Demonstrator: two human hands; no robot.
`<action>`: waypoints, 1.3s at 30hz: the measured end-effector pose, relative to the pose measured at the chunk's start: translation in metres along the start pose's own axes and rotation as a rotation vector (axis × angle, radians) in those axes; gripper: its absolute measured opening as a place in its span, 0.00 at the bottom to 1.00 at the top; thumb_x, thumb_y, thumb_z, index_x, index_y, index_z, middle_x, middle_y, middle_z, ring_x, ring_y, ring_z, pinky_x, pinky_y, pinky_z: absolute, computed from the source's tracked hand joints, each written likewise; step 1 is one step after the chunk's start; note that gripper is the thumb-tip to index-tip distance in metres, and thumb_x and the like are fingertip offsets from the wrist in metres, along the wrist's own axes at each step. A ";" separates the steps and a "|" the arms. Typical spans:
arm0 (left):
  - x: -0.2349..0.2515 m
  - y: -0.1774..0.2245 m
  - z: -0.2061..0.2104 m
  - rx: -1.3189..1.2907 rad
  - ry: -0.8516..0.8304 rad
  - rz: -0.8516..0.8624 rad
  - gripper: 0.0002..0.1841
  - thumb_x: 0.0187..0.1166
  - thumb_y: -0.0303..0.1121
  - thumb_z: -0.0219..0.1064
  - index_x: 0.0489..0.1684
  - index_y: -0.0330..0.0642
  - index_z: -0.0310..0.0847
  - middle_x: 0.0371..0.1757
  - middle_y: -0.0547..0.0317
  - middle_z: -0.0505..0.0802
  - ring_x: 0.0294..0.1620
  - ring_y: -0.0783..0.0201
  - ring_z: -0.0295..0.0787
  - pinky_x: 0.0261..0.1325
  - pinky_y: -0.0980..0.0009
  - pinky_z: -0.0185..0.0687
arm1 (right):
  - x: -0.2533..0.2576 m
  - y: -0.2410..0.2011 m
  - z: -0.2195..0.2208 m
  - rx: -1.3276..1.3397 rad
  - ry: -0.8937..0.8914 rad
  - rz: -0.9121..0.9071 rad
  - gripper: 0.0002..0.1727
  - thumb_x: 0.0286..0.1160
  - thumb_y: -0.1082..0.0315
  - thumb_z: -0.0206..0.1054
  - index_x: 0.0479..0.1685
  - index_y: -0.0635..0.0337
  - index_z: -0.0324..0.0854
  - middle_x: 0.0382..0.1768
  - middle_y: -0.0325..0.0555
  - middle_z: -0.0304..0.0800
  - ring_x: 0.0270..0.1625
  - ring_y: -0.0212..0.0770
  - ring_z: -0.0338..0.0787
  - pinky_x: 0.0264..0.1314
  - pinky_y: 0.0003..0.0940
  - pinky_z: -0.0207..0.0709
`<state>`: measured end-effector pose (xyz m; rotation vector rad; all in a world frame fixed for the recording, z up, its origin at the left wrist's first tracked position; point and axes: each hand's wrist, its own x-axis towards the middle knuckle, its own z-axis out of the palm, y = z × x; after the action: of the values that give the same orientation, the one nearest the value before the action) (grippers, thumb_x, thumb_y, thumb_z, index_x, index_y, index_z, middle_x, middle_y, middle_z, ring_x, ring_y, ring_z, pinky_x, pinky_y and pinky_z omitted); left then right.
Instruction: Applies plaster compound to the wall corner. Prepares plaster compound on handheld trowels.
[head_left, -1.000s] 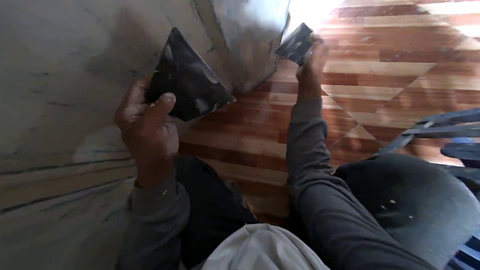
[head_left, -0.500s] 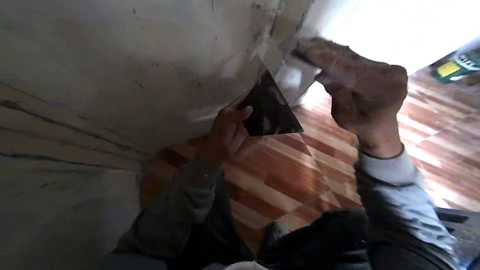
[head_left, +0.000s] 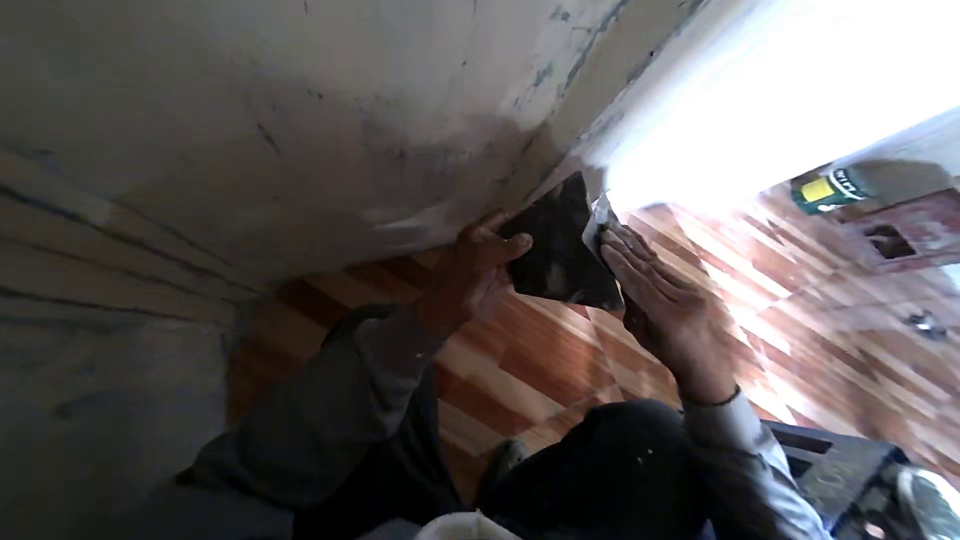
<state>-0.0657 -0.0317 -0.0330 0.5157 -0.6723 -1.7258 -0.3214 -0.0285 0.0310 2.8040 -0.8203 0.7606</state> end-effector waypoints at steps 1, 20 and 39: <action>0.000 0.001 -0.002 0.007 -0.013 0.051 0.19 0.81 0.24 0.63 0.69 0.46 0.79 0.54 0.55 0.92 0.48 0.64 0.92 0.49 0.64 0.92 | -0.005 0.000 0.006 0.016 -0.014 0.043 0.21 0.83 0.79 0.55 0.73 0.68 0.79 0.76 0.54 0.83 0.84 0.46 0.76 0.89 0.39 0.66; 0.014 -0.009 0.024 0.067 0.329 -0.084 0.17 0.88 0.28 0.59 0.72 0.47 0.75 0.50 0.53 0.92 0.42 0.60 0.93 0.44 0.63 0.93 | -0.003 0.021 -0.011 0.848 0.718 0.918 0.11 0.93 0.59 0.52 0.60 0.43 0.79 0.47 0.30 0.88 0.47 0.28 0.89 0.52 0.30 0.87; 0.011 -0.022 0.026 0.124 0.387 0.005 0.17 0.83 0.30 0.66 0.69 0.43 0.79 0.52 0.55 0.92 0.47 0.62 0.92 0.51 0.62 0.91 | -0.013 -0.007 0.004 0.660 0.203 0.642 0.17 0.92 0.65 0.55 0.66 0.60 0.85 0.51 0.38 0.93 0.45 0.26 0.90 0.48 0.27 0.88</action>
<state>-0.1012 -0.0343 -0.0288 0.9055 -0.5013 -1.5264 -0.3246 -0.0176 0.0211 2.8759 -1.7265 1.6389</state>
